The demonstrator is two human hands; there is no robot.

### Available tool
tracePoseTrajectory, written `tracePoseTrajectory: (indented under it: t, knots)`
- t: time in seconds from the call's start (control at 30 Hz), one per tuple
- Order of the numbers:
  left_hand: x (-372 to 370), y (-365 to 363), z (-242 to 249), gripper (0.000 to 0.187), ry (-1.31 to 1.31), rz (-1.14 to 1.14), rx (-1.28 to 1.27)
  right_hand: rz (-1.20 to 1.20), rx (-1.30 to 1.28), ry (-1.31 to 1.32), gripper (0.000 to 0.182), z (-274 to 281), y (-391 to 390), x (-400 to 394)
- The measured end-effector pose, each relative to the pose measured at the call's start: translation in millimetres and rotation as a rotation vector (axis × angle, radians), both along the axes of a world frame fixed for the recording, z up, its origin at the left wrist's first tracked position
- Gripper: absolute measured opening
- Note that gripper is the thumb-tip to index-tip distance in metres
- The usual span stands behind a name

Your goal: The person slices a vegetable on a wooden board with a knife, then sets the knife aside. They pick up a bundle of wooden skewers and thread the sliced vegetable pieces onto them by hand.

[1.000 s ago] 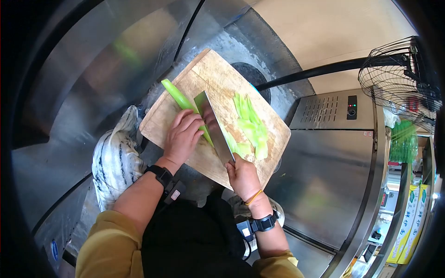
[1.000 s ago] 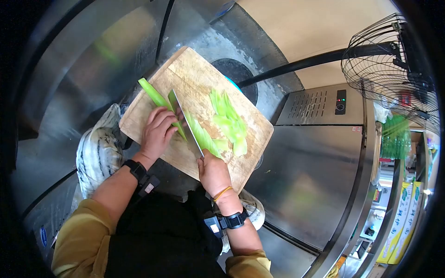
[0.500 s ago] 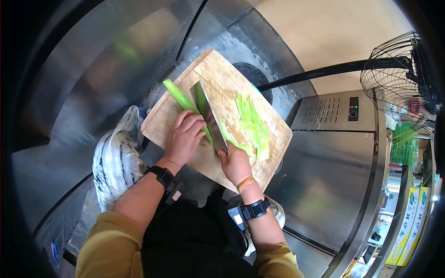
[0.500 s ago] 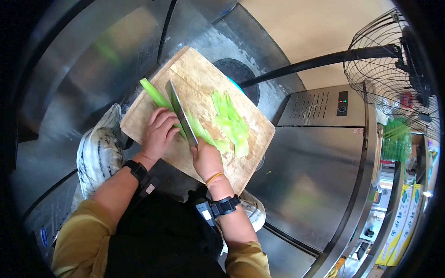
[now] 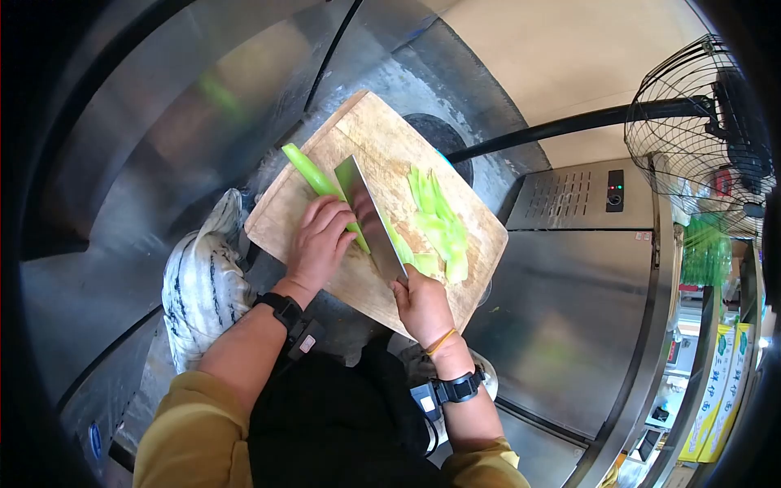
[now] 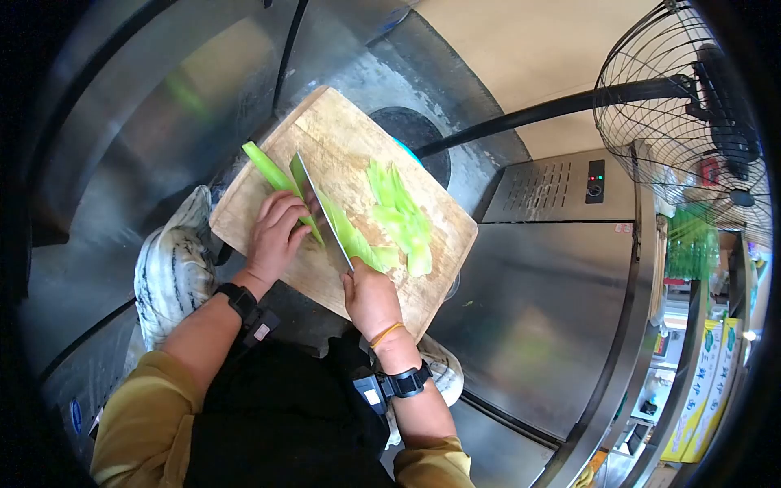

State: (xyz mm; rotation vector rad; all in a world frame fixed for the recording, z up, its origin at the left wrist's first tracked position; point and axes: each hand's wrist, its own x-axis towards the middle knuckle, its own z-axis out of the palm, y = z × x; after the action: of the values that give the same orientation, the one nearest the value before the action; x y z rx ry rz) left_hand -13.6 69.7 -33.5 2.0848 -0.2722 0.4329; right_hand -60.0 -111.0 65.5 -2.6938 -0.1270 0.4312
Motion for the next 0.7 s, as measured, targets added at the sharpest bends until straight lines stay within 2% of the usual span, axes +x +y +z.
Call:
tracePoseTrajectory:
  t: [0.27,0.57,0.7]
  knots:
    - [0.0,0.7,2.7,0.025,0.009,0.005,0.023,0.017,0.022,0.035,0.018,-1.1,-0.1,4.2]
    - [-0.9,-0.4,1.1,0.025,0.01,-0.001,0.014,0.003,0.012,0.014,0.02,-39.4,5.3,17.7]
    - [-0.6,-0.4,3.2,0.027,0.009,-0.014,-0.002,-0.158,0.211,0.144,0.022,-44.2,-11.4,12.5]
